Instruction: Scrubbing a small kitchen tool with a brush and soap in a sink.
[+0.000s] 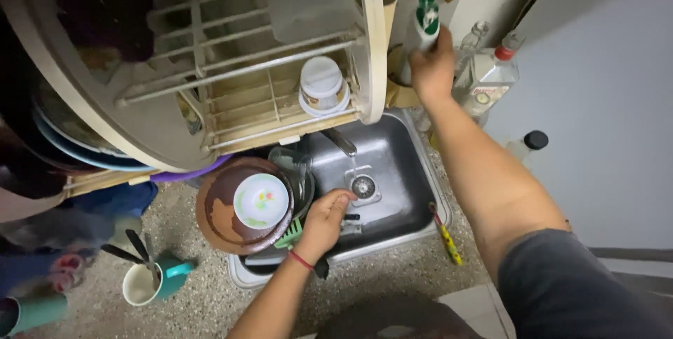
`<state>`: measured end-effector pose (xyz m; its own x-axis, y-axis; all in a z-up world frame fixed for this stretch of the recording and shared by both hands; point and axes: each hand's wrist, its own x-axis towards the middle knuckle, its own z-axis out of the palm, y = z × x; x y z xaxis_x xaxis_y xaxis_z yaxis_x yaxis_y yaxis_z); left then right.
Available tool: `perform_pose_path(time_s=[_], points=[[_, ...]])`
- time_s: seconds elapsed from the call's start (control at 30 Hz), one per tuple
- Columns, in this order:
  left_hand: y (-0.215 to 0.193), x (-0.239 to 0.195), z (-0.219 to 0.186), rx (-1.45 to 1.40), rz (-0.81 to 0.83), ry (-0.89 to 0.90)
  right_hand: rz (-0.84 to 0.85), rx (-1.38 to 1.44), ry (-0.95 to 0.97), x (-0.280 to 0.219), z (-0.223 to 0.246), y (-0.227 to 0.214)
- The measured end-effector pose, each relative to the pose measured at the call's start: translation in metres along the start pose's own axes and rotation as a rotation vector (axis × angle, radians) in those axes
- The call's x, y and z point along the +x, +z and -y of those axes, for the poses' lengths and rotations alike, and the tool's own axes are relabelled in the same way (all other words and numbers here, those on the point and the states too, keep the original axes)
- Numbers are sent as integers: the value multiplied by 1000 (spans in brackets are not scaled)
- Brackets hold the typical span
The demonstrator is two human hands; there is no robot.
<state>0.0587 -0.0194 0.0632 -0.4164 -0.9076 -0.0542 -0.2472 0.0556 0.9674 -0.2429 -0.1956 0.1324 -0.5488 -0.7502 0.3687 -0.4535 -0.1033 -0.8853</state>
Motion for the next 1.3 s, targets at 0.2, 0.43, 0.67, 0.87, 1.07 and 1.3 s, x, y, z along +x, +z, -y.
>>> perform_pose_path(time_s=[0.2,0.43,0.67,0.87,1.07,1.3], points=[[1,-11,13,-28,-102,-195,-162,136,-284,-30,27,-34],[22,-12,45,-214,-35,-396,-1,373,-455,-121,38,-125],[95,33,33,393,483,-389,160,272,-286,-236,-4,-192],[157,51,75,530,667,-279,115,141,-262,-264,-33,-243],[167,44,17,523,619,-238,24,-125,-296,-265,-60,-267],[221,24,37,634,661,-79,-106,-106,-248,-276,-90,-269]])
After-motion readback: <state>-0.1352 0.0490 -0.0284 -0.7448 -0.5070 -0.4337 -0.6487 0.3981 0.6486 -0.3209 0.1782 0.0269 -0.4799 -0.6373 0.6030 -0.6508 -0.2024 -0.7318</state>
